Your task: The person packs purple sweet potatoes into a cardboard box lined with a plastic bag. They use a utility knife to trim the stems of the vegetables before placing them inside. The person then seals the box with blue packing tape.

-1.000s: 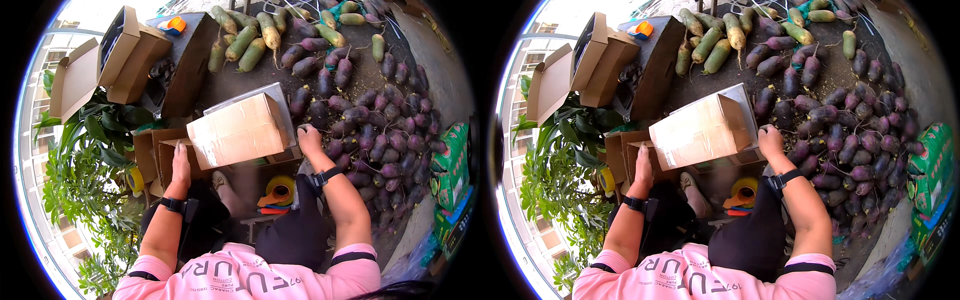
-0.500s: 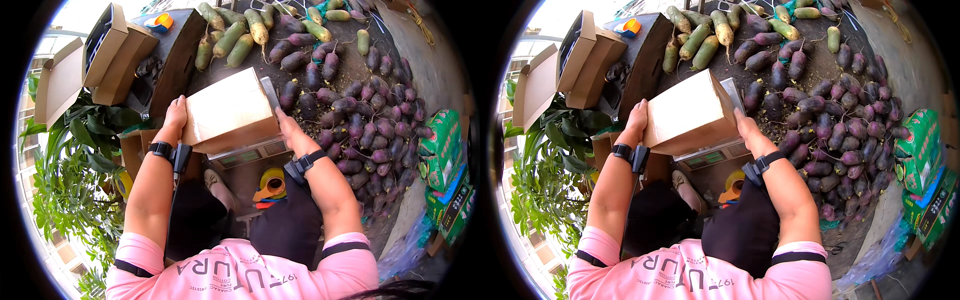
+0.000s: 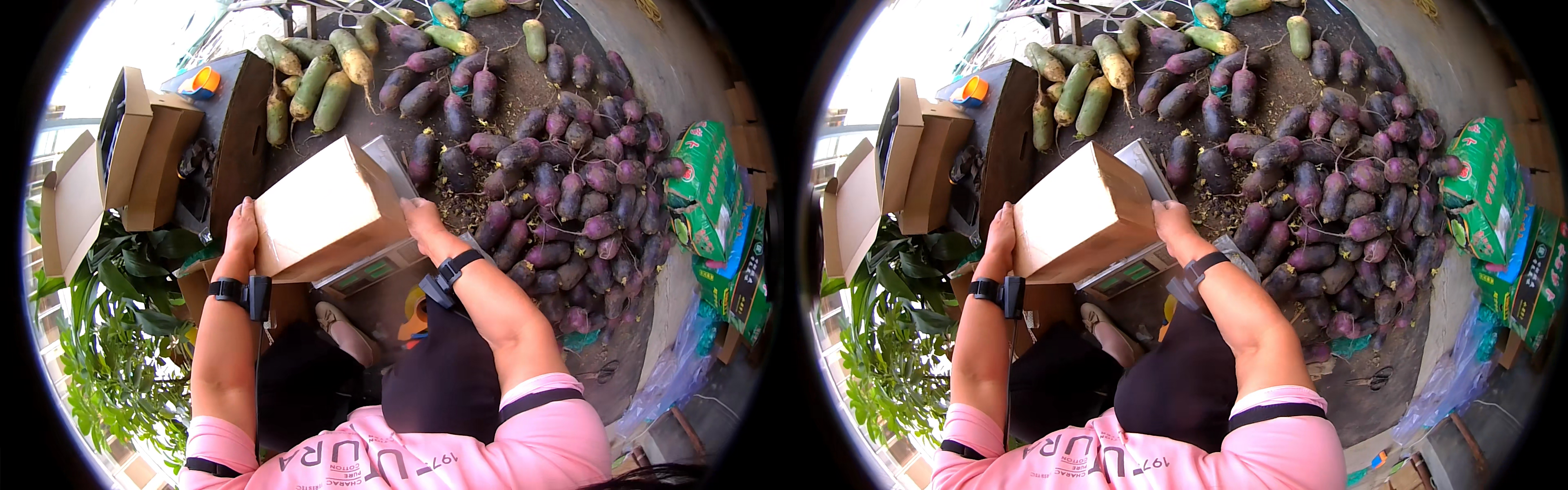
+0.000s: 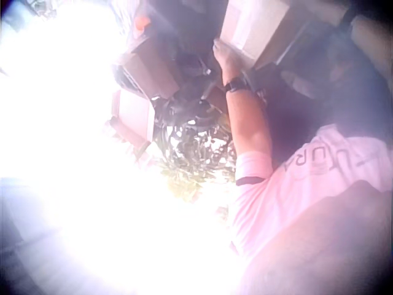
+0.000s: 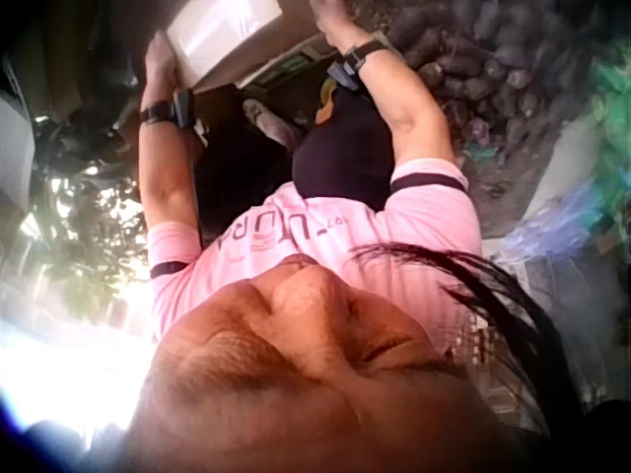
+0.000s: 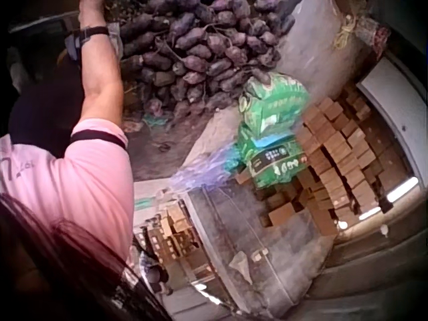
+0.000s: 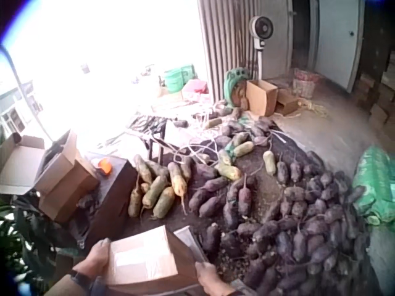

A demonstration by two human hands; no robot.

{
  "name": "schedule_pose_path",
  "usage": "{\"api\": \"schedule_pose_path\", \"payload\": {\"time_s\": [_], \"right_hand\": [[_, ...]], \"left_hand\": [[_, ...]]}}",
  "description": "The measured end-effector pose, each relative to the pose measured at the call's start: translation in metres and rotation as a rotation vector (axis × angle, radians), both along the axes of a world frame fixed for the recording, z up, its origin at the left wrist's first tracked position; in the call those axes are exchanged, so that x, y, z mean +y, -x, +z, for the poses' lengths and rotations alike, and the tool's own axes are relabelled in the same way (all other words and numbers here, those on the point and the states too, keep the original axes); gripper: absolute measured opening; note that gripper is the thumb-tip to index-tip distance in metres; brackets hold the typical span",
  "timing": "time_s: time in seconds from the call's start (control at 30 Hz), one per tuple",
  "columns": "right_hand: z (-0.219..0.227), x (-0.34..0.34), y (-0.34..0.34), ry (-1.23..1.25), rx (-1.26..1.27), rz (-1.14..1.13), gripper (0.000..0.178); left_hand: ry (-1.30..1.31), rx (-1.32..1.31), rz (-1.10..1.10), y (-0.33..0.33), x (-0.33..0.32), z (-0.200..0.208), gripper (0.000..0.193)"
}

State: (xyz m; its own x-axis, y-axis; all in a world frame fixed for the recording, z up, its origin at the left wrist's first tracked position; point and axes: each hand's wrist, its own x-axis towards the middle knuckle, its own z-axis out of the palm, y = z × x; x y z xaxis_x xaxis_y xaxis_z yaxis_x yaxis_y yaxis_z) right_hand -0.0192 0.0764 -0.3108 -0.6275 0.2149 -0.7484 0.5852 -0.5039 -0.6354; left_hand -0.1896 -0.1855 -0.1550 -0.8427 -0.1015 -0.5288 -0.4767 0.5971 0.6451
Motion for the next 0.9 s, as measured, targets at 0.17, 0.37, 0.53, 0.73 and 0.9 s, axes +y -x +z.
{"api": "schedule_pose_path", "payload": {"time_s": [0.17, 0.37, 0.53, 0.73, 0.9], "right_hand": [[0.018, 0.006, 0.009, 0.238, -0.064, -0.058, 0.072], [0.023, 0.003, 0.007, 0.189, 0.03, 0.079, 0.077], [0.023, 0.006, -0.007, 0.236, 0.152, -0.039, 0.07], [0.082, 0.069, -0.053, 0.301, 0.312, -0.329, 0.05], [0.055, 0.102, -0.171, -0.37, 0.428, -0.463, 0.035]], "left_hand": [[0.004, -0.098, 0.023, 0.008, -0.006, 0.0, 0.048], [-0.05, -0.09, 0.054, -0.002, -0.008, 0.004, 0.049], [-0.187, -0.05, 0.058, -0.031, 0.004, 0.016, 0.043], [-0.382, 0.168, -0.101, -0.066, 0.079, 0.075, 0.035], [-0.553, 0.189, -0.562, -0.125, 0.192, 0.143, 0.031]]}}
